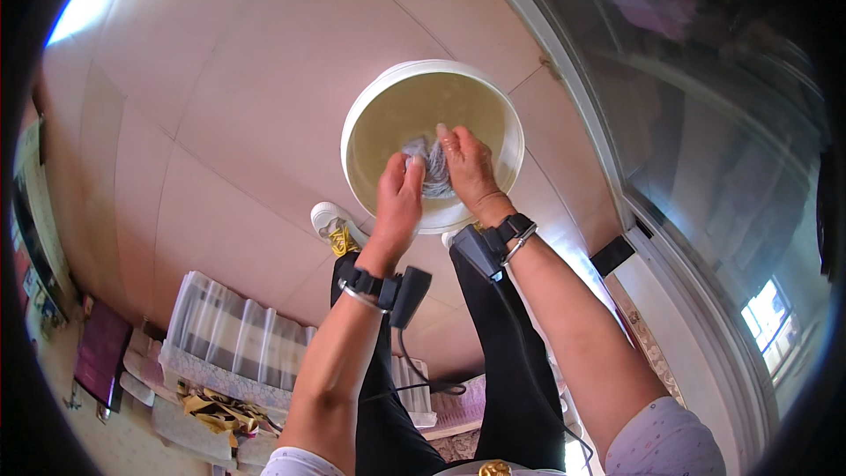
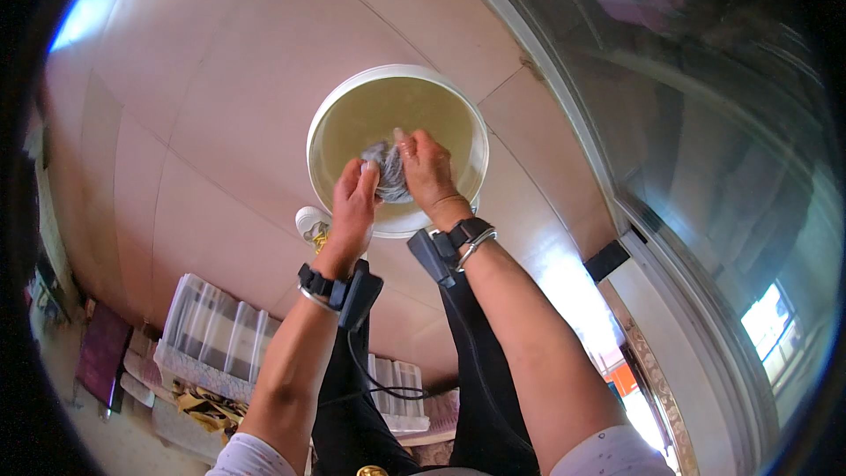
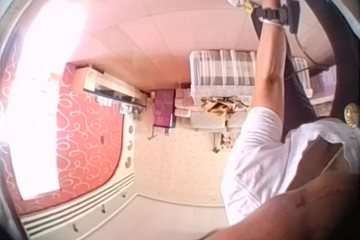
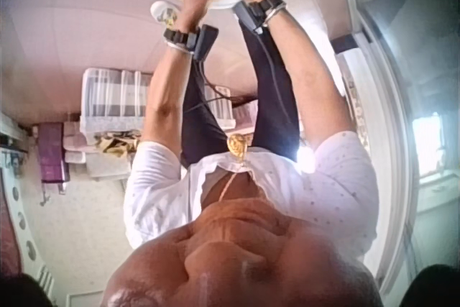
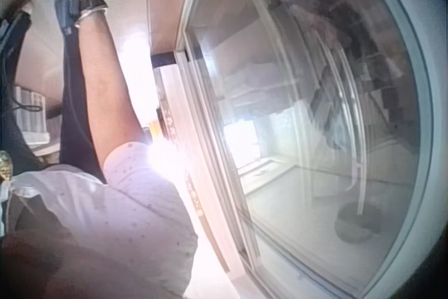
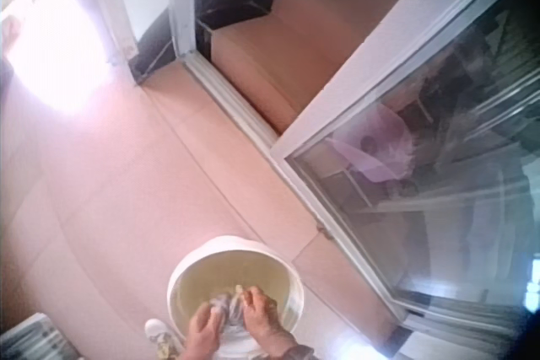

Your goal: The person cleans a window frame, a bookshelf, and an insulated bottle with a cloth before washing the cloth in a bucket of water.

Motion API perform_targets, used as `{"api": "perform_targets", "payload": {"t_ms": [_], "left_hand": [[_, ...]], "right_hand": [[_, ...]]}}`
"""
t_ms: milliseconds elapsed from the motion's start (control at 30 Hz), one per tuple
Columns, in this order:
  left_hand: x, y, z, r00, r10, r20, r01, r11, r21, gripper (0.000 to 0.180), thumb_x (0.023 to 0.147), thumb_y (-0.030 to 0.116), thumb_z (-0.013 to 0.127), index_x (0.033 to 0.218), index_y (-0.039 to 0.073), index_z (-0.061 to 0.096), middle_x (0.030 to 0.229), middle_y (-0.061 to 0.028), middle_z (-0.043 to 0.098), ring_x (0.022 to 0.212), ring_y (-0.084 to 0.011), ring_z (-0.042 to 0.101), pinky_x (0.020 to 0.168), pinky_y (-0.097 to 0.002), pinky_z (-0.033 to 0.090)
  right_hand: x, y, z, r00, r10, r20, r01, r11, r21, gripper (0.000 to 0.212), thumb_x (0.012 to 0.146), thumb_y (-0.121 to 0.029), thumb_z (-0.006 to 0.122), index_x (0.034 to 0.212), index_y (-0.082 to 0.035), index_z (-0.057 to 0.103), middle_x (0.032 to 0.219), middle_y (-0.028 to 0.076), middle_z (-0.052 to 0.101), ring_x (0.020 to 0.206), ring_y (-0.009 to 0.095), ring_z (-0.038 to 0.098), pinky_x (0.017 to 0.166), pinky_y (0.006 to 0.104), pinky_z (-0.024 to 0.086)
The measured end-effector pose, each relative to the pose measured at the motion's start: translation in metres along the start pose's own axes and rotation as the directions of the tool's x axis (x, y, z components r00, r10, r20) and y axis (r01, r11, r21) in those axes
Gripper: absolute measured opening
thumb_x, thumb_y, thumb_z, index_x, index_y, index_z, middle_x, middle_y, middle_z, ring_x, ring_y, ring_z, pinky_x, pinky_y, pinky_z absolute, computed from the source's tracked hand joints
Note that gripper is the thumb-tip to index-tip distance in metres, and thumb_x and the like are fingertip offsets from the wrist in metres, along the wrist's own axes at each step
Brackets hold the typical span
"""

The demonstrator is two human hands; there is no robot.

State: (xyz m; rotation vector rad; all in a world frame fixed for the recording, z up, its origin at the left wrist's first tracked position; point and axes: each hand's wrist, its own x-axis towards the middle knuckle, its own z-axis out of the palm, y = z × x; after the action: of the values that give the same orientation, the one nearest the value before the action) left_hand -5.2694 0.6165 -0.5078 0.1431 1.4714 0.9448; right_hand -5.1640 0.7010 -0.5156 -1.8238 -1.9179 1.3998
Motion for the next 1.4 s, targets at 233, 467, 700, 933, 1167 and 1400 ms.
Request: {"api": "perform_targets", "payload": {"t_ms": [233,467,700,933,1167,1400], "left_hand": [[-0.006,-0.023,-0.013,0.950,0.311,0.024,-0.288,0.844,0.452,0.051,0.090,0.017,0.056,0.134,-0.002,0.040,0.132,-0.0219,0.045,0.122,-0.0279,0.046,0.091,-0.0304,0.044],[0.045,-0.014,-0.012,0.962,-0.200,0.186,0.169,0.971,0.167,0.069,0.090,0.039,0.054,0.139,-0.003,0.029,0.144,-0.0291,0.027,0.134,-0.0371,0.030,0.107,-0.0366,0.028],[0.019,0.000,-0.024,0.926,-0.341,0.162,0.377,0.857,-0.352,0.061,0.093,0.050,0.047,0.136,0.008,0.035,0.123,-0.0111,0.054,0.110,-0.0256,0.053,0.089,-0.0428,0.046],[0.014,0.008,-0.020,0.973,-0.202,0.113,0.231,0.835,-0.500,0.046,0.095,0.034,0.049,0.130,0.003,0.042,0.106,-0.0096,0.057,0.093,-0.0208,0.058,0.082,-0.0353,0.049],[-0.001,0.018,0.010,0.983,0.084,-0.166,-0.117,0.973,-0.199,0.038,0.097,0.044,0.045,0.081,0.010,0.050,0.072,0.0009,0.052,0.065,-0.0094,0.049,0.054,-0.0258,0.041],[0.008,0.004,0.007,0.979,-0.034,-0.199,-0.029,0.951,-0.308,0.033,0.100,0.030,0.043,0.082,0.005,0.055,0.072,0.0017,0.052,0.067,-0.0065,0.046,0.057,-0.0239,0.039]], "right_hand": [[-0.012,0.034,-0.013,0.988,-0.126,0.094,0.143,0.967,-0.209,0.034,0.081,-0.013,0.064,0.110,-0.004,0.049,0.104,0.018,0.052,0.100,0.039,0.050,0.084,0.0462,0.044],[0.006,0.039,0.028,0.964,-0.156,0.217,0.239,0.865,-0.441,0.032,0.070,-0.001,0.063,0.102,-0.007,0.060,0.103,0.017,0.057,0.105,0.037,0.051,0.085,0.0457,0.045],[-0.028,-0.020,0.001,0.942,-0.206,0.264,0.168,0.972,0.163,0.028,0.070,0.006,0.050,0.096,0.000,0.057,0.095,0.015,0.059,0.095,0.030,0.057,0.082,0.0361,0.046],[-0.066,-0.062,-0.030,0.953,-0.165,0.254,0.079,0.945,0.317,0.028,0.080,-0.001,0.056,0.108,-0.002,0.052,0.101,0.009,0.056,0.097,0.021,0.054,0.086,0.0314,0.044],[-0.038,-0.035,0.004,0.972,0.042,0.233,-0.132,0.913,0.386,0.024,0.095,-0.020,0.053,0.111,-0.002,0.048,0.095,0.009,0.056,0.087,0.016,0.053,0.077,0.0296,0.046],[-0.018,-0.032,0.020,0.991,-0.020,0.133,-0.010,0.976,0.218,0.019,0.094,-0.018,0.054,0.093,0.000,0.050,0.078,0.018,0.057,0.069,0.024,0.053,0.066,0.0351,0.046]]}}
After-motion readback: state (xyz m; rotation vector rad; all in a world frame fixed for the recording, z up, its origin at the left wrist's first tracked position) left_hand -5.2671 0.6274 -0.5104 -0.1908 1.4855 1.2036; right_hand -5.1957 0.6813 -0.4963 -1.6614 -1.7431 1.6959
